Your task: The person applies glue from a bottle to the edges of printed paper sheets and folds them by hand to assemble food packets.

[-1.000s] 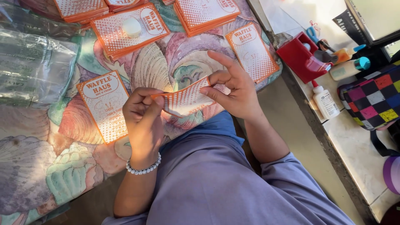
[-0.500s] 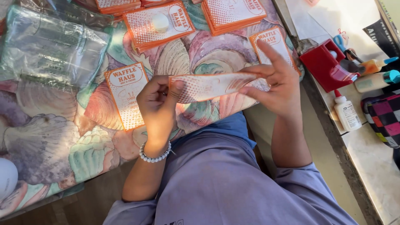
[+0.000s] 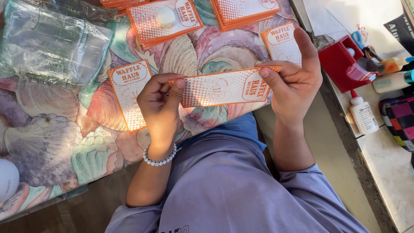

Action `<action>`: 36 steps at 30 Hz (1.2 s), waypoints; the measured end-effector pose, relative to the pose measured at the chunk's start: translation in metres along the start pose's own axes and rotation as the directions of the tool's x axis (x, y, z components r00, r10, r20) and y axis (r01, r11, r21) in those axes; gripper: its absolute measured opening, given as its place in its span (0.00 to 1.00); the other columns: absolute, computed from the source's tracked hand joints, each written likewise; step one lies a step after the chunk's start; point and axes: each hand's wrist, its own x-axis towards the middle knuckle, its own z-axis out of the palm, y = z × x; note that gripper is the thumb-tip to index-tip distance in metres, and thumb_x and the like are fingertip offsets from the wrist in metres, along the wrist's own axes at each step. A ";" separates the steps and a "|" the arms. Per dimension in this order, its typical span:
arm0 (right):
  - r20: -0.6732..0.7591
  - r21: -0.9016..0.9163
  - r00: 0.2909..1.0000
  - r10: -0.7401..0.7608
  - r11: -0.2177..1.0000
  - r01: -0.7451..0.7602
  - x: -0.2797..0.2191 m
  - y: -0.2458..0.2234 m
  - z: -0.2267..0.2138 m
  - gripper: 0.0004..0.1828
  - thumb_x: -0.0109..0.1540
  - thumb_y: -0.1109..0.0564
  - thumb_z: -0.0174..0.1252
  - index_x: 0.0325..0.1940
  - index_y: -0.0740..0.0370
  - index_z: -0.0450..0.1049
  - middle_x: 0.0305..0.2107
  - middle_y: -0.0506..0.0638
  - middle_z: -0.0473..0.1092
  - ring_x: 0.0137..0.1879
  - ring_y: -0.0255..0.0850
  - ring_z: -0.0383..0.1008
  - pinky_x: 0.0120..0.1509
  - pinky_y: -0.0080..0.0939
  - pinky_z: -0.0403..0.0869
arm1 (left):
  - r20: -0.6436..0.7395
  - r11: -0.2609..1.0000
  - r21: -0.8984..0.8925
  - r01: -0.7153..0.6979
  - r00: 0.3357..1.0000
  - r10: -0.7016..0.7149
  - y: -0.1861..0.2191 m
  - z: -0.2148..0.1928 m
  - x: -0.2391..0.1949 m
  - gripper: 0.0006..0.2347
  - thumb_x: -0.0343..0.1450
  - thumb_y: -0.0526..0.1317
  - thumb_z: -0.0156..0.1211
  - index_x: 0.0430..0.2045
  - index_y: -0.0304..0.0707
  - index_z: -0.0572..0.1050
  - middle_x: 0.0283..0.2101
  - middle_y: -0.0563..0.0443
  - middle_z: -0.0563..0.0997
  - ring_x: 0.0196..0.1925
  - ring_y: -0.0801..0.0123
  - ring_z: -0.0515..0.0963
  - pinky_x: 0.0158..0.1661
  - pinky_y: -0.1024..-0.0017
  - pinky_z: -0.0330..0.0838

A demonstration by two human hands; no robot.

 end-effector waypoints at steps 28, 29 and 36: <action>0.055 -0.031 0.998 -0.001 1.000 0.003 0.008 0.009 0.001 0.34 0.67 0.72 0.65 0.74 0.70 0.58 0.44 0.67 0.78 0.42 0.44 0.79 0.44 0.35 0.74 | 0.004 0.999 -0.007 0.054 0.999 -0.054 -0.007 -0.001 0.003 0.05 0.74 0.37 0.63 0.36 0.34 0.79 0.21 0.61 0.69 0.30 0.84 0.66 0.38 0.82 0.63; 0.066 -0.056 0.998 -0.004 0.998 0.008 0.008 0.010 0.003 0.31 0.68 0.72 0.65 0.73 0.69 0.61 0.38 0.64 0.79 0.37 0.37 0.75 0.38 0.30 0.68 | 0.017 0.998 0.004 0.062 0.998 -0.062 -0.007 -0.003 0.004 0.05 0.75 0.37 0.63 0.36 0.33 0.79 0.19 0.64 0.62 0.27 0.85 0.61 0.34 0.84 0.58; 0.267 -0.257 0.925 0.271 0.945 -0.203 0.022 0.086 0.012 0.03 0.69 0.66 0.65 0.45 0.64 0.78 0.15 0.39 0.47 0.23 0.27 0.43 0.30 0.29 0.45 | 0.569 0.678 0.496 -0.542 0.793 0.217 -0.047 -0.020 -0.010 0.21 0.71 0.25 0.45 0.62 0.21 0.65 0.68 0.29 0.68 0.72 0.39 0.67 0.75 0.46 0.49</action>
